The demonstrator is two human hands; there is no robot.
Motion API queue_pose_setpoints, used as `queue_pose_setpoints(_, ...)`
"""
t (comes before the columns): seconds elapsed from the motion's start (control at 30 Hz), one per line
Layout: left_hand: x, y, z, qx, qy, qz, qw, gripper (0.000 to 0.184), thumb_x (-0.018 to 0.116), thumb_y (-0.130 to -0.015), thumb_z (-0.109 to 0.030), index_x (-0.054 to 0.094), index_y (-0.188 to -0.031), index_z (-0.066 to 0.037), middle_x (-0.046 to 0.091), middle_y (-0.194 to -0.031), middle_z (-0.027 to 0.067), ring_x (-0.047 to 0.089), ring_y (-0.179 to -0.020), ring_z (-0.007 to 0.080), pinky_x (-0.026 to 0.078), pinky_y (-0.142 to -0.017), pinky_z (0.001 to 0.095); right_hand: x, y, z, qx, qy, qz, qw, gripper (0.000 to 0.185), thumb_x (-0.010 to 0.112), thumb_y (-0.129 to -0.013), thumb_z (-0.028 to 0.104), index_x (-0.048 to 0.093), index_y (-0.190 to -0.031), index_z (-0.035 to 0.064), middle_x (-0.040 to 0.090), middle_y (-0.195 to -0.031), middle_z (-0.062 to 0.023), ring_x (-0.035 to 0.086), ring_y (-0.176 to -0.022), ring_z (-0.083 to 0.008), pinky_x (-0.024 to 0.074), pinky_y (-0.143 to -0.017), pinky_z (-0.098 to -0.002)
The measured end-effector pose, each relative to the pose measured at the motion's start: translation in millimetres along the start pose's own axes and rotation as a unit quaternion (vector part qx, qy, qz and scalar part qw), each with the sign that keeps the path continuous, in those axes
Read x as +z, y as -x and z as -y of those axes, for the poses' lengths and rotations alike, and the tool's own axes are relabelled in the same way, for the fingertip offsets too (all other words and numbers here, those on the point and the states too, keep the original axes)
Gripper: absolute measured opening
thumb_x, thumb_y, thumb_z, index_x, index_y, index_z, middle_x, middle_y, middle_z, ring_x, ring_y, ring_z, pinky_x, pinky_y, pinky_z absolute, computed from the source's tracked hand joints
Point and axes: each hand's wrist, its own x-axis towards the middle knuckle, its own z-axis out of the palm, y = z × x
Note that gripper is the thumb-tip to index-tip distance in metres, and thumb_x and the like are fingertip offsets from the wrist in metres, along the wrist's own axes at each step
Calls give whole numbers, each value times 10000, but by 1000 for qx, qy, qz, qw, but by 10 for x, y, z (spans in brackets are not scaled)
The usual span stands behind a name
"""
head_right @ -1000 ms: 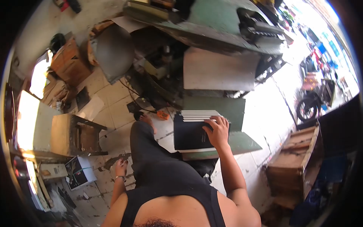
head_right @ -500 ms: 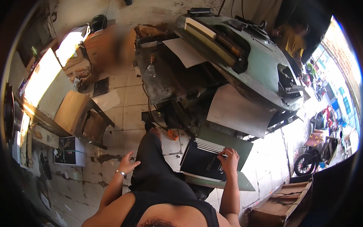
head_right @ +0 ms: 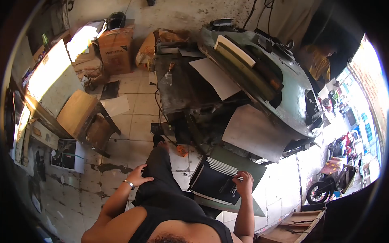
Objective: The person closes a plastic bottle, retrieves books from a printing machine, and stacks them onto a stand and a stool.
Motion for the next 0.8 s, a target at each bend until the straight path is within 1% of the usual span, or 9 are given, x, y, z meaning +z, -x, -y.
queue_pose_setpoints(0.07, -7, -33, -20, 3, 0, 0, 1000, 1027, 920, -711, -492, 467, -1479, 19, 519, -1474, 259, 552, -1340, 378, 446, -1132, 431, 58, 40, 38, -16, 4, 4, 1000, 224, 836, -693, 77, 746, -897, 92, 716, -1039, -84, 648, -1050, -318, 470, -959, -445)
queue_pose_setpoints(0.1, -16, -37, -21, 4, 0, 1, 1000, 1027, 922, -710, -489, 467, -1478, 19, 520, -1471, 259, 553, -1338, 380, 446, -1131, 432, 58, 82, 148, -24, 16, -2, 1000, 197, 787, -755, 54, 742, -942, 96, 709, -1009, -93, 647, -1016, -327, 472, -933, -448)
queue_pose_setpoints(0.23, -20, -10, -4, -1, 16, -7, 1000, 1024, 928, -704, -482, 471, -1473, 17, 531, -1451, 257, 559, -1326, 381, 450, -1126, 435, 141, 231, 385, -18, 15, -41, 999, 159, 713, -830, 37, 753, -973, 95, 703, -983, -111, 647, -992, -350, 489, -897, -441)
queue_pose_setpoints(0.43, -6, -8, 16, -2, 29, -9, 1000, 1033, 920, -716, -468, 438, -1501, -3, 502, -1468, 251, 534, -1347, 385, 440, -1138, 435, 97, 221, 422, -48, 29, -50, 997, 174, 733, -810, 53, 762, -980, 78, 696, -943, -120, 661, -943, -351, 514, -858, -444)
queue_pose_setpoints(0.53, 31, -28, 15, 44, -10, -26, 999, 1014, 895, -757, -422, 380, -1553, -63, 402, -1554, 259, 451, -1423, 398, 396, -1180, 440, -52, 55, 458, -42, 63, 37, 996, 235, 744, -785, 1, 769, -1011, 58, 711, -956, -136, 692, -912, -340, 539, -835, -410)
queue_pose_setpoints(0.63, 48, -60, -81, 23, -52, -3, 998, 1003, 870, -789, -374, 326, -1596, -132, 302, -1618, 259, 368, -1482, 409, 349, -1215, 440, -175, -324, 436, 53, -26, 169, 984, 207, 747, -846, 78, 761, -1049, 44, 743, -1012, -96, 713, -901, -235, 559, -787, -376)
queue_pose_setpoints(0.73, 33, -81, -140, 25, -45, 30, 998, 997, 861, -800, -354, 312, -1610, -163, 271, -1638, 257, 355, -1493, 415, 339, -1221, 435, -40, -886, 349, 29, -114, 67, 991, 262, 734, -898, 99, 732, -1153, 36, 743, -1077, -84, 710, -903, -184, 563, -767, -341)
queue_pose_setpoints(0.77, 26, -100, -114, 30, -43, 32, 998, 1003, 861, -799, -353, 308, -1612, -160, 282, -1634, 256, 357, -1491, 415, 340, -1220, 434, 74, -1125, 196, 61, -257, 59, 963, 288, 722, -920, 112, 710, -1200, 46, 736, -1084, -80, 705, -913, -187, 563, -777, -348)
queue_pose_setpoints(0.8, 29, -120, -63, 36, -41, 33, 998, 1008, 862, -798, -352, 305, -1615, -157, 292, -1629, 255, 359, -1489, 416, 341, -1219, 433, 181, -1360, 68, 90, -395, 52, 913, 314, 711, -941, 125, 687, -1247, 57, 729, -1090, -75, 699, -924, -190, 563, -787, -355)
